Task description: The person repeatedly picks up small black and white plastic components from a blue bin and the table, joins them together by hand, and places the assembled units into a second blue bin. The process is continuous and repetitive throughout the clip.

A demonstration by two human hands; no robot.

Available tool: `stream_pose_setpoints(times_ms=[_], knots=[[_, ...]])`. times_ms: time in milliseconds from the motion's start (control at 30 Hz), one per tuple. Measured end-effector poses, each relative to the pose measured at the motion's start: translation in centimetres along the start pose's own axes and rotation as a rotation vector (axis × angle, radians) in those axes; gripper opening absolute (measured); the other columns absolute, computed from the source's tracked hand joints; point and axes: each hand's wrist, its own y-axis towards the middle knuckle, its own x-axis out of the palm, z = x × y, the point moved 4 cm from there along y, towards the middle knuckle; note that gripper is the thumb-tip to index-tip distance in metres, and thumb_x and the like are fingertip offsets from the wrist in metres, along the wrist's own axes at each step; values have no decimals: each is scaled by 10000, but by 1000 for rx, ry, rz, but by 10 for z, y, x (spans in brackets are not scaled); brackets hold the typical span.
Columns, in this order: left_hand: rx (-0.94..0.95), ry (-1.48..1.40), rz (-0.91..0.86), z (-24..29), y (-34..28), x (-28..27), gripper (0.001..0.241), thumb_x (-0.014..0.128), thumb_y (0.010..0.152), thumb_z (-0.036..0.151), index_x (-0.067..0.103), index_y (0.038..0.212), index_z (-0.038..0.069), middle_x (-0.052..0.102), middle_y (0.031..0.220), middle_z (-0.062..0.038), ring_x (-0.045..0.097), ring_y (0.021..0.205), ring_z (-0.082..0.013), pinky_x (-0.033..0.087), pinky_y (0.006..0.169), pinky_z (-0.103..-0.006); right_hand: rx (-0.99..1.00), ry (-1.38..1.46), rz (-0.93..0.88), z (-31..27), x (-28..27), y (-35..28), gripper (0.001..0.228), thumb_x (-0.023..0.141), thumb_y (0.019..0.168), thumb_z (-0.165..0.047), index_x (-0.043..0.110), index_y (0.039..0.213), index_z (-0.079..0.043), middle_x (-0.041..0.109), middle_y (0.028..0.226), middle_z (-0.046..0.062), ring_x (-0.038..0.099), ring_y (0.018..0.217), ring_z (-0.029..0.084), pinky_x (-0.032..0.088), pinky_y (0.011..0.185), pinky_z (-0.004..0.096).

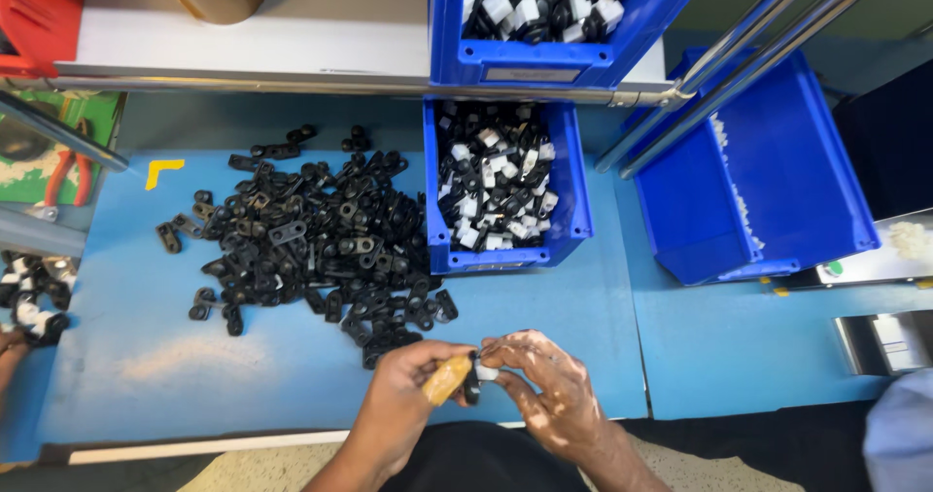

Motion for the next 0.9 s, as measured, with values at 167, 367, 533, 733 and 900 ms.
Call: stream_pose_setpoints(times_ms=[167,367,533,733,900], knots=[[553,504,19,32,-16,14,314,737,845,-15,742,1159,-13,769,1098,-121,742,987,-155,590,853,-276,581,167,29,11,6,-6,213,745,858,-11,707,1068,-7,732,985,93,794,872,186,648,760,340],[429,225,39,31,-17,17,441,652,886,-50,643,1325,-10,761,1102,-133,730,997,-156,591,906,-302,272,241,140,12,7,-13,354,791,841,-4,689,1178,33,716,1062,116,741,939,203,622,875,363],[282,130,120,20,-16,16,374,625,923,-65,629,1295,-23,775,1032,-119,731,919,-138,593,824,-274,34,88,203,9,15,-21,325,805,850,-13,614,1112,1,616,1223,135,624,1172,277,560,995,411],[333,295,106,39,-15,20,313,638,878,-79,629,1186,-25,782,972,-87,730,871,-116,587,792,-262,258,372,77,8,22,-17,310,705,924,62,527,1171,4,631,1293,213,650,1234,264,623,995,393],[91,51,-57,34,-15,12,375,668,889,-38,578,1249,17,751,934,-92,705,793,-108,592,740,-270,176,511,132,7,19,-22,328,661,952,68,496,1230,7,583,1317,214,629,1221,254,629,961,366]])
